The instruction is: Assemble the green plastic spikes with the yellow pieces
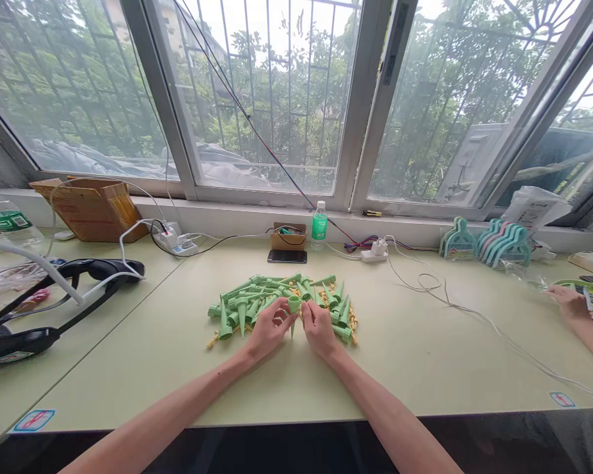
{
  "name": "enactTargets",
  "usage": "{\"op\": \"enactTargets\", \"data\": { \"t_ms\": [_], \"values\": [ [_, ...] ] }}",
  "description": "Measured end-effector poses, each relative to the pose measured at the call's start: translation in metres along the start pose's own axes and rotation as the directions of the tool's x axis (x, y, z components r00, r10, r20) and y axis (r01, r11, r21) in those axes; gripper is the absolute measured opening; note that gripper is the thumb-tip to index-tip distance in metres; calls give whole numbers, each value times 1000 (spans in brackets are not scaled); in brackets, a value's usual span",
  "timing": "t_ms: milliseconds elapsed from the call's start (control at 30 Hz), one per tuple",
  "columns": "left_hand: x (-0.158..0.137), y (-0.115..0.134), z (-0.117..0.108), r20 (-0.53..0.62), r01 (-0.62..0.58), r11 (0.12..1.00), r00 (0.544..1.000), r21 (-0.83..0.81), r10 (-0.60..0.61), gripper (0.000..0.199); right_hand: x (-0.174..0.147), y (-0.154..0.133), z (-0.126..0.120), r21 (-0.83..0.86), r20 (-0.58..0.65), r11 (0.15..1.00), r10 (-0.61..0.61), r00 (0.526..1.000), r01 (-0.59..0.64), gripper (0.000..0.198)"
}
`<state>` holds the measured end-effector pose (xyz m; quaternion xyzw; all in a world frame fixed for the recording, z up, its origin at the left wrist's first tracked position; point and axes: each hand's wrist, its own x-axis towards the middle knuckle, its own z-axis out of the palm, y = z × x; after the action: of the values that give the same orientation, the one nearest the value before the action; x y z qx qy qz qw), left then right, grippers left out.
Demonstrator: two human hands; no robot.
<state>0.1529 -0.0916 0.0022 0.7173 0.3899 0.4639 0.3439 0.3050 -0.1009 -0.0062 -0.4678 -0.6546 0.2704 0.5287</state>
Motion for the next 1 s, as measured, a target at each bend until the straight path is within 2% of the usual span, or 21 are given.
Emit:
{"op": "enactTargets", "data": {
  "t_ms": [600,1000],
  "values": [
    [-2,-5,1,37,-58,998,998,10,58,24,-1,0,-1,-11,-18,999,30,999,-30,49],
    [-1,-5,1,-1,-137,989,990,62,138,23,0,1,-1,-27,-10,999,20,1000,-21,52]
  ]
}}
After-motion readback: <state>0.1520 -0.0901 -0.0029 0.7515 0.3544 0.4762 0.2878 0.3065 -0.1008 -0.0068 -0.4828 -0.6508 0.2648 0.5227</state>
